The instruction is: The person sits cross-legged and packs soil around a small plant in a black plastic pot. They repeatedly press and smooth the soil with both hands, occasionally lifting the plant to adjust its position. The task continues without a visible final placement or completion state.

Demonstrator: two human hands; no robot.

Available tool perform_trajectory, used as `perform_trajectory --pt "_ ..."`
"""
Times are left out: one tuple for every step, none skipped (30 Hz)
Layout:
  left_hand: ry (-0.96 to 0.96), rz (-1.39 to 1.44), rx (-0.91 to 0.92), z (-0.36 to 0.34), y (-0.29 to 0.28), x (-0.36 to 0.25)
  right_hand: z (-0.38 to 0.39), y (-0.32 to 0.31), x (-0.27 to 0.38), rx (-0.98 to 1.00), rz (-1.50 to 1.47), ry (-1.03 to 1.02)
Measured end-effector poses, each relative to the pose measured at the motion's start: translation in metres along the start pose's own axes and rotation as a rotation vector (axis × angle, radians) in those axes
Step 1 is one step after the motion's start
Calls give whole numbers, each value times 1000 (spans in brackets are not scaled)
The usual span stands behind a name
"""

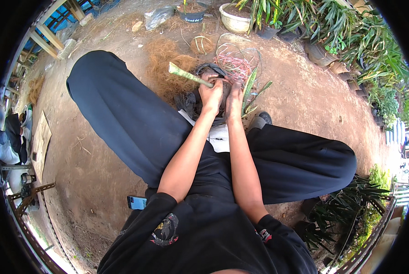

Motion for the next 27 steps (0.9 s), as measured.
perform_trajectory --pt "-8 -46 -34 -2 0 1 -1 0 0 21 -48 37" --pt "-22 -46 -47 -4 1 1 -2 -1 0 20 -80 98" --pt "-37 -45 -57 -7 1 1 -3 -3 0 1 -110 168" --pt "-80 -73 -60 -9 1 2 -3 -3 4 26 -93 165" --pt "-105 16 13 -10 3 1 -4 -4 7 -7 -75 156" --pt "-156 77 91 -11 5 1 -5 -5 11 -41 -63 149" --pt "-234 98 150 -9 6 3 -6 -7 14 -94 -34 163" --pt "-160 54 226 -8 9 -1 -5 -9 16 -135 -70 222" --pt "-146 139 297 -6 11 -3 -4 -9 18 -141 -114 247" --pt "-152 189 338 -4 12 -3 -2 -9 21 -148 -158 273" --pt "-157 239 381 -2 13 -3 -1 -9 23 -155 -202 298" --pt "-79 323 456 0 14 -6 1 -4 25 -60 -325 323" --pt "48 197 360 -4 11 -7 3 0 26 -2 -317 320" --pt "222 103 291 -9 7 -10 5 2 25 39 -308 321" --pt "336 -32 218 -13 3 -9 7 6 24 92 -301 320" --pt "219 -45 164 -19 -4 -1 10 11 22 166 -303 347" --pt "317 -74 136 -22 -10 -1 12 12 18 149 -255 375" --pt "375 -156 91 -25 -17 3 13 14 15 161 -215 391" --pt "457 -245 15 -28 -25 4 16 16 10 162 -173 421" --pt "346 -101 68 -31 -29 10 17 17 6 85 -207 473" --pt "293 -33 77 -34 -34 14 18 21 6 138 -178 413" --pt "265 3 76 -35 -39 16 19 24 6 188 -145 364" --pt "264 32 90 -36 -42 15 19 26 4 174 -76 335" --pt "358 -100 12 -38 -46 9 22 31 4 221 -143 355" --pt "241 -49 3 -41 -50 8 24 36 5 226 -138 299" --pt "99 -18 14 -43 -52 6 25 40 5 192 -130 251" --pt "-43 16 26 -43 -54 3 27 44 6 158 -112 213"
Point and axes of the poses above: each hand's wrist, its own z-axis away from the middle knuckle, its own y-axis out of the palm, x = y × z, the point moved 4 cm from there along -z, towards the middle knuckle, and after that the axes turned 13 degrees about -x, right-handed, at the moved point
